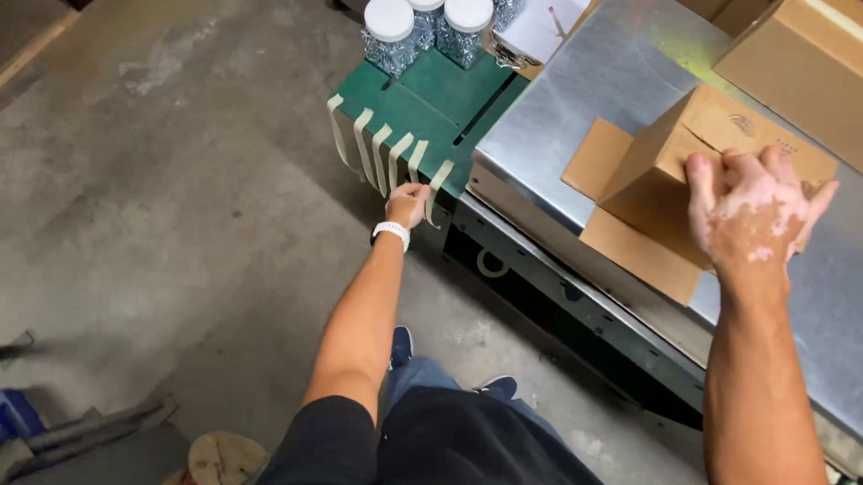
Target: The person constructs small cardboard boxes, fills them with jars of hardware, and seals them using pre-cut adhesive strips.
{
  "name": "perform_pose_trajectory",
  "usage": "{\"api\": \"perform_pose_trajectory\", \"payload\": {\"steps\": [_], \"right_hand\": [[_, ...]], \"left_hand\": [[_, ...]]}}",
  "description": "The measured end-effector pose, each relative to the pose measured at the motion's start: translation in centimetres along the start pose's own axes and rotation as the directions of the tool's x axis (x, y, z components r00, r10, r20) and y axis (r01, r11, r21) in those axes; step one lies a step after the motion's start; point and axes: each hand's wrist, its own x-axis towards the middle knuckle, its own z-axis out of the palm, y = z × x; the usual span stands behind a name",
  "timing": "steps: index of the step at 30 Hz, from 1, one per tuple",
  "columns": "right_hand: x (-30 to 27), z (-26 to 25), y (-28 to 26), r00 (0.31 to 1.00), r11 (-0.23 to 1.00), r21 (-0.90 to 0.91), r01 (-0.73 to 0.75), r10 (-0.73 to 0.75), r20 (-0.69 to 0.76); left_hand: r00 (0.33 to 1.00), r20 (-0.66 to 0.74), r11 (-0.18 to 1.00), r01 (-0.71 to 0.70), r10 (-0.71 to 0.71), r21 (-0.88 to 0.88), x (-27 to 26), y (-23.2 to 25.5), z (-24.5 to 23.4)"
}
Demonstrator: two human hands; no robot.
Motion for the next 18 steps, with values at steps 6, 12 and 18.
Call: {"api": "perform_pose_trajectory", "payload": {"steps": [6,12,18], "right_hand": [[-0.1,2.4,0.6,0.999,0.998,-0.056,-0.038,0.037,-0.031],[-0.8,2.8,0.7,0.995,0.977,-0.21,-0.028,0.008,-0.095],[-0.6,1.5,0.1,0.99,0.953,-0.301,-0.03,-0.013,-0.142]], "left_hand": [[0.989,0.146,0.995,-0.043,0.029,0.095,4.6,-0.3,0.3],[0.945,0.183,0.922,-0.311,0.272,0.231,3.6,0.1,-0.4],[0.886,0.287,0.875,-0.432,0.366,0.219,1.9,3.0,-2.2]]}}
